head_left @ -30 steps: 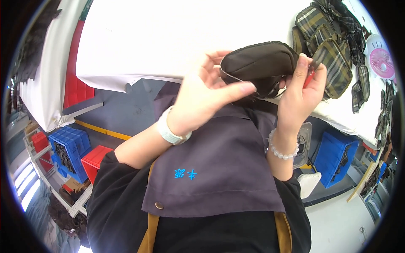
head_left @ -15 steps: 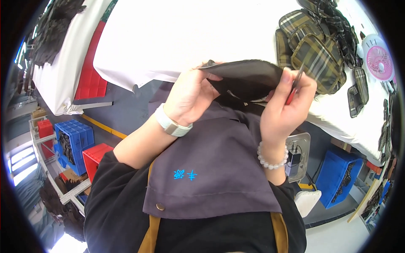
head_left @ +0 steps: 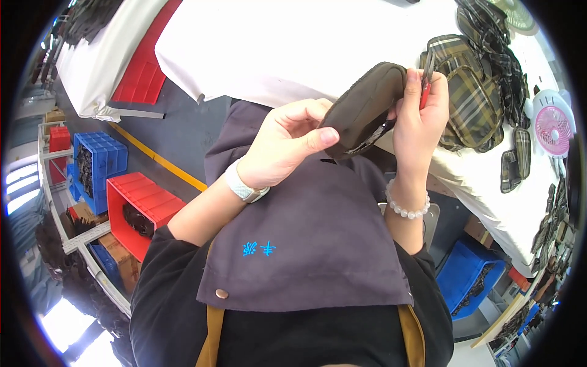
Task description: Trimming loose threads from small fabric pouches using thread snips.
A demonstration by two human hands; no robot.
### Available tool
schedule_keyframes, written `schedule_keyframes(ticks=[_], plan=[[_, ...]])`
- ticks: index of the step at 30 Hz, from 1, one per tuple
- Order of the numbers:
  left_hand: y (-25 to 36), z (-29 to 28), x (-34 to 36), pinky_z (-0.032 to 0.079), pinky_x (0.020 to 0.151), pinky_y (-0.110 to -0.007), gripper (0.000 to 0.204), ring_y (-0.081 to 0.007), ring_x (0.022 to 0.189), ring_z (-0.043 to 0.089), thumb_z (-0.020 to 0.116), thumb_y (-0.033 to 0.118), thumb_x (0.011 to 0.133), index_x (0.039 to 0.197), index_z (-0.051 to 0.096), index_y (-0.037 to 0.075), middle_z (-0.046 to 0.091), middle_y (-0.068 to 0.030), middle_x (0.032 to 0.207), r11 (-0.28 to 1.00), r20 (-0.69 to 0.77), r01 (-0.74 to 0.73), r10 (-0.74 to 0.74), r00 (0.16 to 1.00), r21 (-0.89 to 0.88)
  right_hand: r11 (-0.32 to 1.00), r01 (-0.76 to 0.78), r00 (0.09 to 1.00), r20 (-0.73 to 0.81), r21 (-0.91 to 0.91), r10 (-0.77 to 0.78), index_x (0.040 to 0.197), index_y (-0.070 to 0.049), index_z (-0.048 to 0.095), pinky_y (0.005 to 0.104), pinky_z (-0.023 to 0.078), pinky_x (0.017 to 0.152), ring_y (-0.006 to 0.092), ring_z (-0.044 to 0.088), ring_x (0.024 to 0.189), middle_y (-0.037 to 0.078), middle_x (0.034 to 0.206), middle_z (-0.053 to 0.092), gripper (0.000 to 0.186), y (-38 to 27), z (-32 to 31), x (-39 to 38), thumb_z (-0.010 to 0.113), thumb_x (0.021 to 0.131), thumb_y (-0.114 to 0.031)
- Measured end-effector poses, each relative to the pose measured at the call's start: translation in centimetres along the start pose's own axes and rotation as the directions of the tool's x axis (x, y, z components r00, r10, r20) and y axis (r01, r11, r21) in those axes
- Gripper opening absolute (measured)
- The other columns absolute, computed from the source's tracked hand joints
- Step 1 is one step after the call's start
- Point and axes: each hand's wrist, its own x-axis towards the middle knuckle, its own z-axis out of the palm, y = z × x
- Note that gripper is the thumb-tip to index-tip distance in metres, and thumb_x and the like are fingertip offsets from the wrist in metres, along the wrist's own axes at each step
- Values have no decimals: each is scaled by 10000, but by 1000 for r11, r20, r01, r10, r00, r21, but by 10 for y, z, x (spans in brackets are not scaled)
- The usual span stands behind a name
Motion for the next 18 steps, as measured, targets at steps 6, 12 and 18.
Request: schedule_keyframes(ticks=[6, 12, 18], plan=[[-5, -24, 17, 522, 861, -277, 130, -92, 967, 623, 630, 117, 1004, 1048, 690, 10, 676, -22, 1070, 983, -78, -99, 112, 991, 152, 998, -17, 998, -65, -66, 13, 942, -29, 511, 218, 400, 456, 36, 465, 503, -20, 676, 488, 224, 4, 7, 12, 544, 1056, -219], [-11, -26, 58, 532, 787, -256, 171, -55, 865, 623, 595, 202, 1037, 1061, 676, 53, 671, 30, 921, 993, -326, -93, 113, 938, 78, 994, -48, 996, -84, -101, 39, 952, -23, 514, 223, 400, 455, 40, 467, 508, -14, 683, 493, 222, 15, 7, 30, 544, 1056, -217], [-10, -32, 90, 550, 905, -316, 185, -142, 1021, 660, 504, 171, 1070, 1090, 651, 61, 691, -52, 1139, 961, -252, -32, -40, 967, -276, 976, -187, 978, -117, -114, 173, 945, -22, 517, 222, 424, 462, 43, 473, 502, -12, 678, 509, 214, 34, 6, 45, 551, 1052, -204]])
